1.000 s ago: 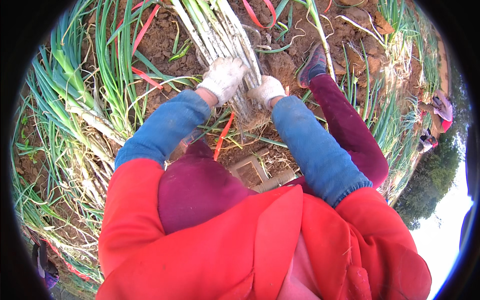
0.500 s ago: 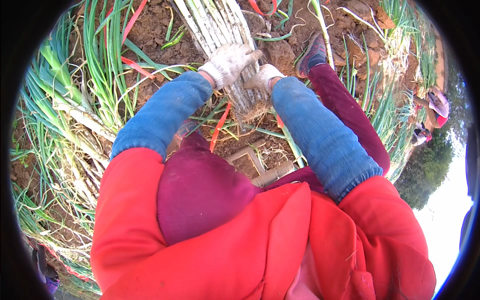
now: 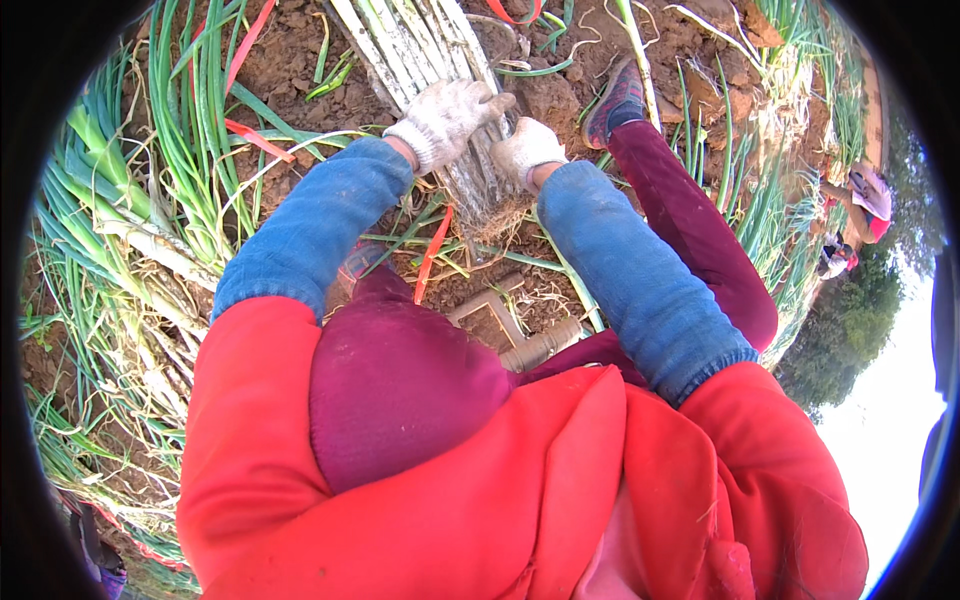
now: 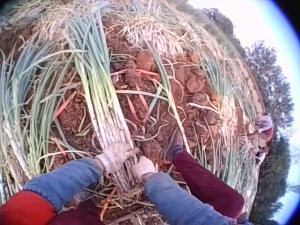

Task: The person gathers green onions from the ground, aligns them into bundles, and secures them with red ties. The person repeats this process multiple times, creating several neat bundles of onions.

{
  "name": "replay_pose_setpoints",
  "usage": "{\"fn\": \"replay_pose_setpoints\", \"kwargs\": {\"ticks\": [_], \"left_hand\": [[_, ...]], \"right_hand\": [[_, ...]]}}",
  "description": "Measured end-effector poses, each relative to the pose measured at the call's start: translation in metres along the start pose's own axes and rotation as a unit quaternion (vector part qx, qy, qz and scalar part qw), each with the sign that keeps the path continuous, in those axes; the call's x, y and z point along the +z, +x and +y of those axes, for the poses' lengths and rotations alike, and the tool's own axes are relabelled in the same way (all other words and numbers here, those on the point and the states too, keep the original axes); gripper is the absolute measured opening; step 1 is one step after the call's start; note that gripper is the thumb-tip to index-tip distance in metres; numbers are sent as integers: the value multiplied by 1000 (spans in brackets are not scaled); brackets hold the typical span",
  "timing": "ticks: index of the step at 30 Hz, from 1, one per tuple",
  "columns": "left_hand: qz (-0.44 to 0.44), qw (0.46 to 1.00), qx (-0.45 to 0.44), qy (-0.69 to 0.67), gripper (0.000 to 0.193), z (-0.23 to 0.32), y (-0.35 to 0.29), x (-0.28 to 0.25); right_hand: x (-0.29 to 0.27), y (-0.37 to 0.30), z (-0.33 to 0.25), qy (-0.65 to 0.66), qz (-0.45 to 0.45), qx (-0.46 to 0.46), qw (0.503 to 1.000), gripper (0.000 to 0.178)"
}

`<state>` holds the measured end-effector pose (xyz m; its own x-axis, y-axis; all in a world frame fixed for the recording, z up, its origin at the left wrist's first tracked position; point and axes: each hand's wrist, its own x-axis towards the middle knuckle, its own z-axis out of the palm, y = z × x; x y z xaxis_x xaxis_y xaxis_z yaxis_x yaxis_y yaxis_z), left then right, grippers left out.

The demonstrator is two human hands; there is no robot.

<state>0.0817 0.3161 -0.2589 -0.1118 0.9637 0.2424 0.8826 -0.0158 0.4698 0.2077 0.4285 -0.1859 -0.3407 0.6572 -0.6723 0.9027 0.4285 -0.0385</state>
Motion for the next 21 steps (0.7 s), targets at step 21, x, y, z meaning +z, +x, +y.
{"fn": "replay_pose_setpoints", "kwargs": {"ticks": [21], "left_hand": [[-48, 998, -16, 44, 61, 6, 5, -2]], "right_hand": [[-11, 22, 19, 46, -90, -26, 995, 56]]}}
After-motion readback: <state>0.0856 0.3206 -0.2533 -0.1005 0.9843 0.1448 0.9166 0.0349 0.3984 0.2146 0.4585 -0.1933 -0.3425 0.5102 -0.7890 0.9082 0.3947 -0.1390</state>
